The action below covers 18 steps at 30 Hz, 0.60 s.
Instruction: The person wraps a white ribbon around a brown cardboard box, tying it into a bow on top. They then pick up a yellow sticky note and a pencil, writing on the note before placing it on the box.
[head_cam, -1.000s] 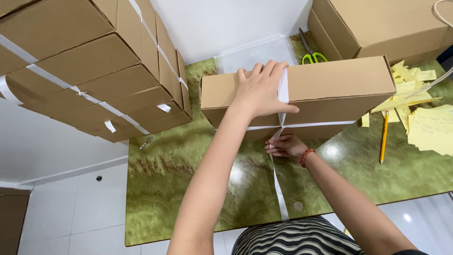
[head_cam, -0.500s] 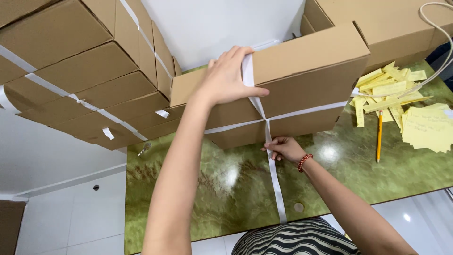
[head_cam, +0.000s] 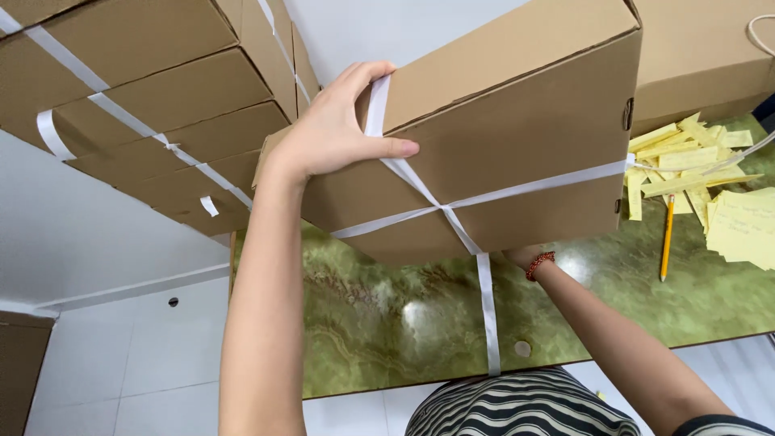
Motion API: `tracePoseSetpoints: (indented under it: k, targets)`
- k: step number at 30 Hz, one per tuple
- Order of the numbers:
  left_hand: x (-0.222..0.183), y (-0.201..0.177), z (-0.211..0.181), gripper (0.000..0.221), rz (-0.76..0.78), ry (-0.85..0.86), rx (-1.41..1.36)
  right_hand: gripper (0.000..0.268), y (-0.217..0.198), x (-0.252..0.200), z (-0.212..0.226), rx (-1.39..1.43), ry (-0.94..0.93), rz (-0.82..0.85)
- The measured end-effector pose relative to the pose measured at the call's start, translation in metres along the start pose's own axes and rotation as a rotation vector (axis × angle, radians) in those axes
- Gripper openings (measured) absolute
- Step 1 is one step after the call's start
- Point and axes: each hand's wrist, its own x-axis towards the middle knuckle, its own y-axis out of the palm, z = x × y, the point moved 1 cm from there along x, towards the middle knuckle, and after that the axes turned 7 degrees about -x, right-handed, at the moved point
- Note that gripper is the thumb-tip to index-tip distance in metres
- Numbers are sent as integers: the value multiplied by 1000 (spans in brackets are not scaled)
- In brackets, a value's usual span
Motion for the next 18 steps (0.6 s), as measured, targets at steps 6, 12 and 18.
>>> tracePoseSetpoints:
  k: [6, 12, 18]
  targets:
    - [-42, -14, 4, 97, -9, -27, 1, 30, -41, -11, 28, 268, 126, 94]
    - [-89, -30, -13, 101, -38, -254, 61, 37, -86, 13, 44, 529, 224, 177]
    - [-124, -24, -12, 104, -13, -263, 17, 44, -203, 4, 98, 787, 329, 280]
